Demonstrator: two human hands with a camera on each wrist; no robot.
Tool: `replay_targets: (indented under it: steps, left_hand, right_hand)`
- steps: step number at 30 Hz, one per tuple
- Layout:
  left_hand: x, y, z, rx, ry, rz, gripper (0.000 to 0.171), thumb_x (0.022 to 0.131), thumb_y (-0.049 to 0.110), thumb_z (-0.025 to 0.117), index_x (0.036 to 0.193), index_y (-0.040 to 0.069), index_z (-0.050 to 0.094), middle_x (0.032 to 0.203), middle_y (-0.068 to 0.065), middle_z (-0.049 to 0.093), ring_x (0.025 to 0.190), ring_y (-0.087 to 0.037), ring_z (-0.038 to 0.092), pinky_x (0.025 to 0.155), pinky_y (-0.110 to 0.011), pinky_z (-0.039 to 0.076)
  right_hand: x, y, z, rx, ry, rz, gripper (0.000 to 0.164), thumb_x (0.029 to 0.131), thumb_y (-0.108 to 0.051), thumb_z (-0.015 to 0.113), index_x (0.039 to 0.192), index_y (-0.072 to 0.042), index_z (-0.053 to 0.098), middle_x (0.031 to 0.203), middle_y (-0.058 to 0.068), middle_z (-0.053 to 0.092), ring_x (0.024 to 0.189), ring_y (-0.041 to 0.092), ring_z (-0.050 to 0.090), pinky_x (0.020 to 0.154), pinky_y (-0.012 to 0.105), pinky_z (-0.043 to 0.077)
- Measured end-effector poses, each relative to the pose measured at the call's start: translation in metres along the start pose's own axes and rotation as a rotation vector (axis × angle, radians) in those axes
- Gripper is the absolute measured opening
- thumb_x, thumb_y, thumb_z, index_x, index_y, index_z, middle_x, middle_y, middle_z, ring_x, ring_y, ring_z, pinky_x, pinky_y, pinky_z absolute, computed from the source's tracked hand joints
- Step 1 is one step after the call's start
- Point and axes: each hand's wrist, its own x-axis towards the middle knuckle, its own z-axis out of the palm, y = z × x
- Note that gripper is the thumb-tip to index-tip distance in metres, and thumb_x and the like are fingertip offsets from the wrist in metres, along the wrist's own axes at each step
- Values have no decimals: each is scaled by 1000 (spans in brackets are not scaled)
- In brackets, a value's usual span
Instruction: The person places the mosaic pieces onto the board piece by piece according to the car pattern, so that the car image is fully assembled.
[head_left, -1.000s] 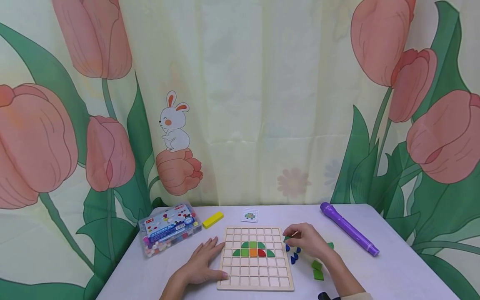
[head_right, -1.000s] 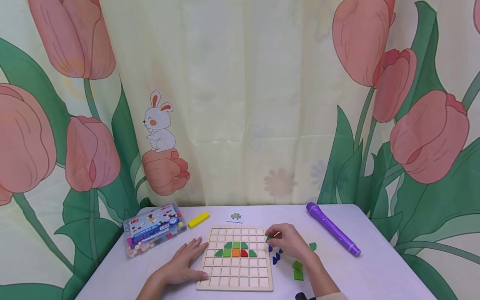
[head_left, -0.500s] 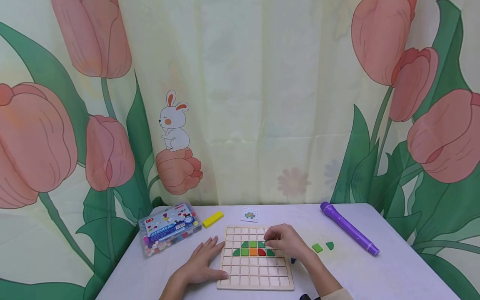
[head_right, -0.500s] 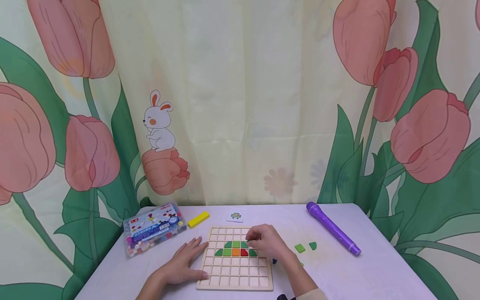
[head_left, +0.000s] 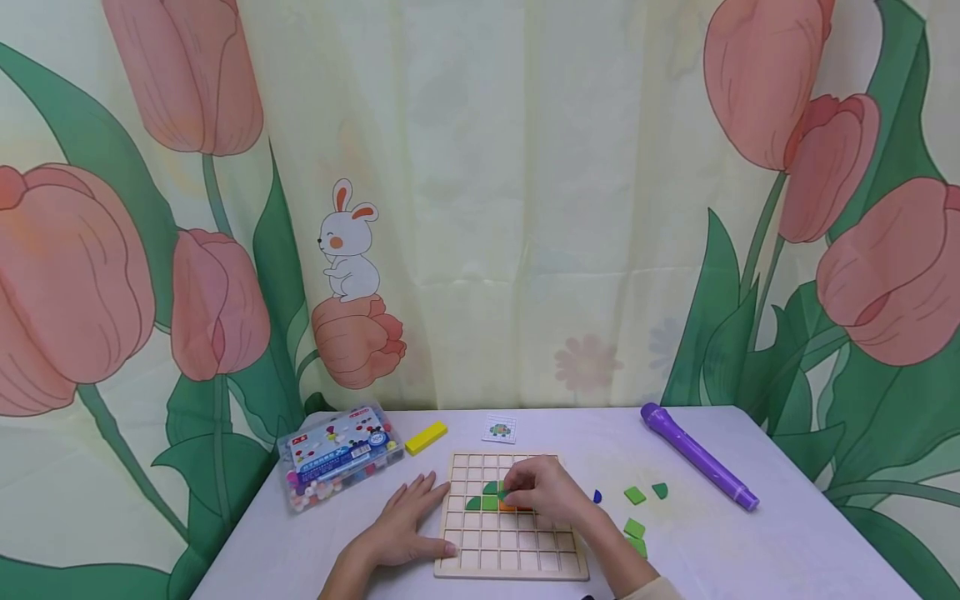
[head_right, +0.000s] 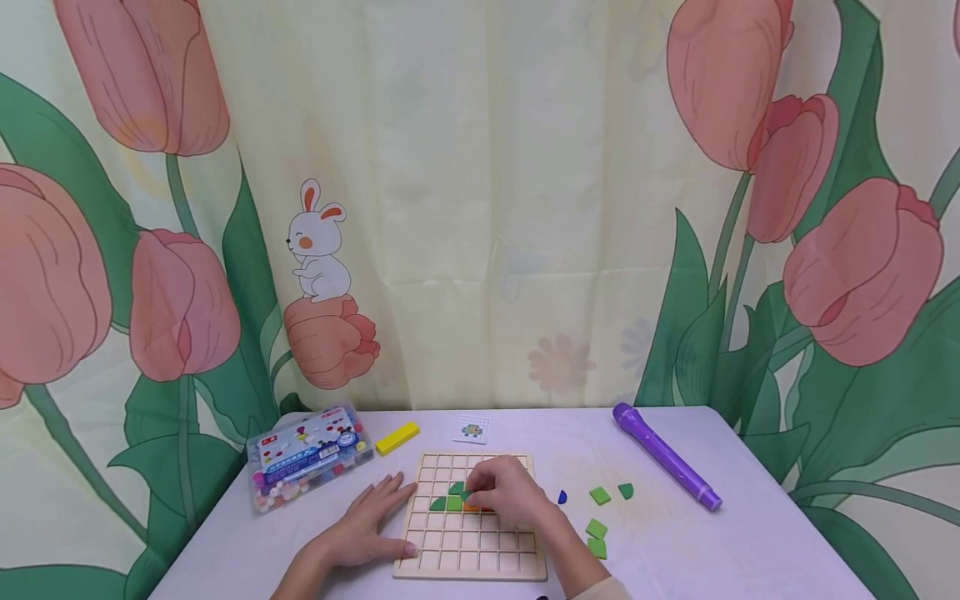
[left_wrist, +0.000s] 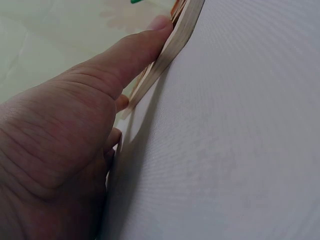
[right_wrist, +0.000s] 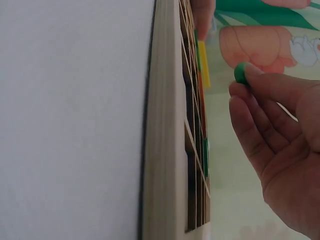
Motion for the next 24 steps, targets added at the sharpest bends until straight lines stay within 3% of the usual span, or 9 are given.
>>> replay_targets:
  steps: [16, 24]
  left_hand:
    - [-1, 1, -1, 1, 2, 17, 101, 81, 70, 76, 161, 21, 40, 173, -17, 23, 161, -42, 13, 128, -69, 4]
    - [-2, 1, -2, -3, 5, 27, 101, 81, 70, 76, 161, 21, 40, 173, -17, 23, 161, -43, 13, 128, -69, 4]
  right_hand:
    - [10, -8, 22, 14, -26, -23, 6, 87, -5, 81, 91, -3, 77, 83, -2, 76, 73, 3, 62, 68, 18, 51]
    - [16, -10, 38, 17, -35, 0, 5, 87, -7, 82, 90, -8, 78, 81, -4, 76, 71, 2, 63, 67, 17, 53]
